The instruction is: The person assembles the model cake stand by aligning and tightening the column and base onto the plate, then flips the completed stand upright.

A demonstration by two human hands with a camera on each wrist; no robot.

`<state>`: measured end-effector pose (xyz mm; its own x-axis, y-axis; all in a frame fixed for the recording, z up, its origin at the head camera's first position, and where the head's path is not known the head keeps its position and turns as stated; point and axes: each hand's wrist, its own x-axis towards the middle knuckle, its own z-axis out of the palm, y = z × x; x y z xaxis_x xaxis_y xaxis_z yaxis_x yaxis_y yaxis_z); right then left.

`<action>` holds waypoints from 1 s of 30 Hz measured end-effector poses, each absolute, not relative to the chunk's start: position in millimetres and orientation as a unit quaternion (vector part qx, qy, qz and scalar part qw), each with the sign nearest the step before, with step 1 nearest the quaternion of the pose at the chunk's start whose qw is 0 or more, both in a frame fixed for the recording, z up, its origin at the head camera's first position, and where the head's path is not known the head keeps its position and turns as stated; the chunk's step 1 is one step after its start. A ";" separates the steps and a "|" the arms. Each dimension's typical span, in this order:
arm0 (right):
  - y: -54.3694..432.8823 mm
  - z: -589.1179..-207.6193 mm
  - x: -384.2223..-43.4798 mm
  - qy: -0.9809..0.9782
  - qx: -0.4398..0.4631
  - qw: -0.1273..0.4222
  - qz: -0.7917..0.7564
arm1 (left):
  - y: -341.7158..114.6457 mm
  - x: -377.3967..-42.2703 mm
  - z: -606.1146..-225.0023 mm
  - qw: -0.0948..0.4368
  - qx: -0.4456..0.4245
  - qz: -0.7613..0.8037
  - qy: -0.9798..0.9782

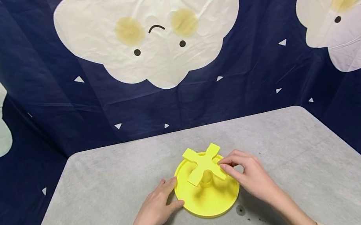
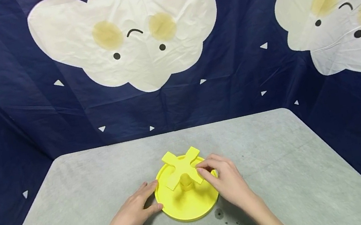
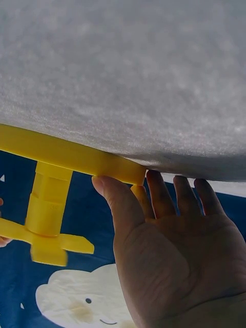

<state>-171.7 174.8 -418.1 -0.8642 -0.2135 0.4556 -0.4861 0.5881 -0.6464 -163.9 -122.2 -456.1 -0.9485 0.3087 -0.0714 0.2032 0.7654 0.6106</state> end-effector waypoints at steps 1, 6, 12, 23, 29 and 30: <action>174.5 -417.9 -171.3 -0.875 0.207 0.167 0.405 | -122.2 -163.9 -456.1 0.084 0.136 0.314 0.936; 173.3 -419.4 -170.0 -0.866 0.236 0.181 0.402 | -122.1 -163.8 -455.9 0.086 0.134 0.315 0.936; 174.7 -421.6 -172.0 -0.869 0.227 0.222 0.380 | -122.2 -163.8 -455.7 0.087 0.132 0.315 0.936; 175.6 -421.0 -170.1 -0.905 0.217 0.109 0.349 | -122.4 -163.4 -455.7 0.084 0.134 0.314 0.936; 176.9 -420.7 -171.2 -0.903 0.208 0.123 0.357 | -122.0 -163.5 -455.5 0.086 0.132 0.312 0.937; 177.1 -420.7 -171.6 -0.902 0.207 0.131 0.356 | -122.0 -163.5 -455.5 0.086 0.132 0.312 0.937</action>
<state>-171.6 177.1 -420.7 -0.8801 -0.2803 0.3832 -0.4665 0.6608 -0.5880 -163.5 -122.0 -455.5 -0.9505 0.3006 -0.0783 0.1936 0.7703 0.6075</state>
